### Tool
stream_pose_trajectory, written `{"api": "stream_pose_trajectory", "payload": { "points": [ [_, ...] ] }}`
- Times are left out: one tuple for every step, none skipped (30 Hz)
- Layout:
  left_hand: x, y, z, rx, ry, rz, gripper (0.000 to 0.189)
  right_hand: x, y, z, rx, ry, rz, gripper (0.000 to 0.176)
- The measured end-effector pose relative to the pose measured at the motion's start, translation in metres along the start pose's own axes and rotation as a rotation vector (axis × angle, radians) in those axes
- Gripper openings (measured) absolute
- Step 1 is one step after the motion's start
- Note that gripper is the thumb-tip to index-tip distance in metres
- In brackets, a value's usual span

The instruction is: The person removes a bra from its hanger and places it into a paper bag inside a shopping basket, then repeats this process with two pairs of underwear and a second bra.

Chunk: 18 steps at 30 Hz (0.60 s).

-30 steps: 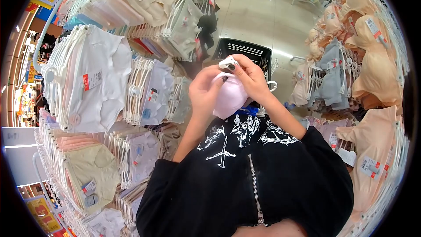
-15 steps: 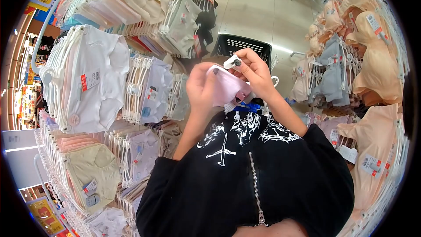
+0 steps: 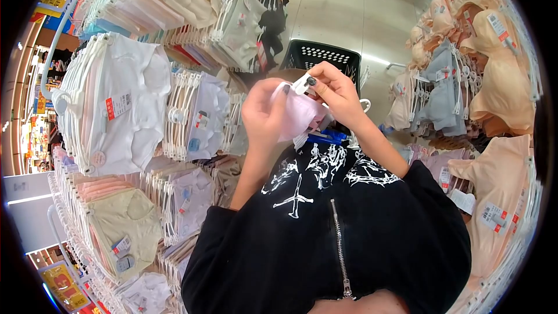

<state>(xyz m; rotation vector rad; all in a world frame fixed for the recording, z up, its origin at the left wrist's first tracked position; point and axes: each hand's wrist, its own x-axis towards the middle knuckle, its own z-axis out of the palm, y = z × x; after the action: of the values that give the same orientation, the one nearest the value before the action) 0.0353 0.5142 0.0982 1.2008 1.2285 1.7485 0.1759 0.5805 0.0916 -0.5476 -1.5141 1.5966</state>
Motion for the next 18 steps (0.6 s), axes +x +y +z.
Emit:
{"api": "stream_pose_trajectory", "payload": {
  "points": [
    [-0.0001,-0.0003,-0.0001,-0.005,-0.003,0.004,0.01,0.0001,0.001,-0.0002,0.001,-0.01,-0.006,0.007],
    [-0.0002,-0.0005,-0.0002,-0.009,-0.006,0.008,0.01,0.0001,0.0028,-0.0004,0.002,-0.019,-0.013,0.007],
    [-0.0003,-0.0003,-0.0002,0.009,-0.007,0.018,0.01,-0.0004,0.0042,-0.0004,0.003,-0.028,-0.019,0.007],
    [-0.0004,0.0002,-0.0002,0.027,-0.008,0.029,0.01,-0.0013,0.0052,-0.0002,-0.017,-0.029,-0.01,0.008],
    [-0.0006,0.0005,-0.0003,0.046,-0.008,0.039,0.01,-0.0021,0.006,0.0,-0.036,-0.031,0.0,0.008],
    [-0.0009,0.0007,-0.0006,0.06,-0.011,0.038,0.01,-0.0028,0.0065,0.0003,-0.055,-0.033,0.01,0.008],
    [-0.0012,0.0009,-0.0012,0.075,-0.014,0.038,0.01,-0.0034,0.0061,0.0007,-0.083,-0.038,0.011,0.009],
    [-0.0015,0.0011,-0.0013,0.09,-0.018,0.039,0.01,-0.0039,0.0049,0.0012,-0.11,-0.042,0.011,0.009],
    [-0.0018,0.0012,-0.0011,0.09,-0.019,0.041,0.01,-0.0045,0.0037,0.0016,-0.138,-0.047,0.011,0.01],
    [-0.0021,0.0015,-0.0009,0.09,-0.021,0.043,0.01,-0.005,0.0025,0.0022,-0.154,-0.049,0.012,0.01],
    [-0.0025,0.0018,-0.0005,0.09,-0.023,0.045,0.01,-0.0057,0.0014,0.0028,-0.171,-0.051,0.013,0.01],
    [-0.0029,0.0028,0.0002,0.077,-0.005,0.04,0.01,-0.0064,0.0009,0.0031,-0.188,-0.053,0.014,0.01],
    [-0.0032,0.0042,0.0012,0.064,0.013,0.036,0.009,-0.0069,0.0014,0.0029,-0.198,-0.053,0.007,0.01],
    [-0.0036,0.0054,0.0019,0.051,0.032,0.031,0.009,-0.0071,0.0022,0.0027,-0.207,-0.053,0.0,0.01],
    [-0.0039,0.0064,0.0018,0.055,0.035,0.029,0.009,-0.0074,0.0027,0.0028,-0.216,-0.055,-0.007,0.01],
    [-0.0041,0.0075,0.0013,0.058,0.04,0.027,0.009,-0.0079,0.0027,0.0031,-0.21,-0.055,0.0,0.01],
    [-0.0047,0.0082,0.0005,0.061,0.045,0.026,0.009,-0.0085,0.0023,0.0035,-0.204,-0.057,0.006,0.01],
    [-0.0056,0.008,-0.0011,0.075,0.024,0.032,0.008,-0.0093,0.0019,0.0039,-0.198,-0.059,0.013,0.01]
  ]
}}
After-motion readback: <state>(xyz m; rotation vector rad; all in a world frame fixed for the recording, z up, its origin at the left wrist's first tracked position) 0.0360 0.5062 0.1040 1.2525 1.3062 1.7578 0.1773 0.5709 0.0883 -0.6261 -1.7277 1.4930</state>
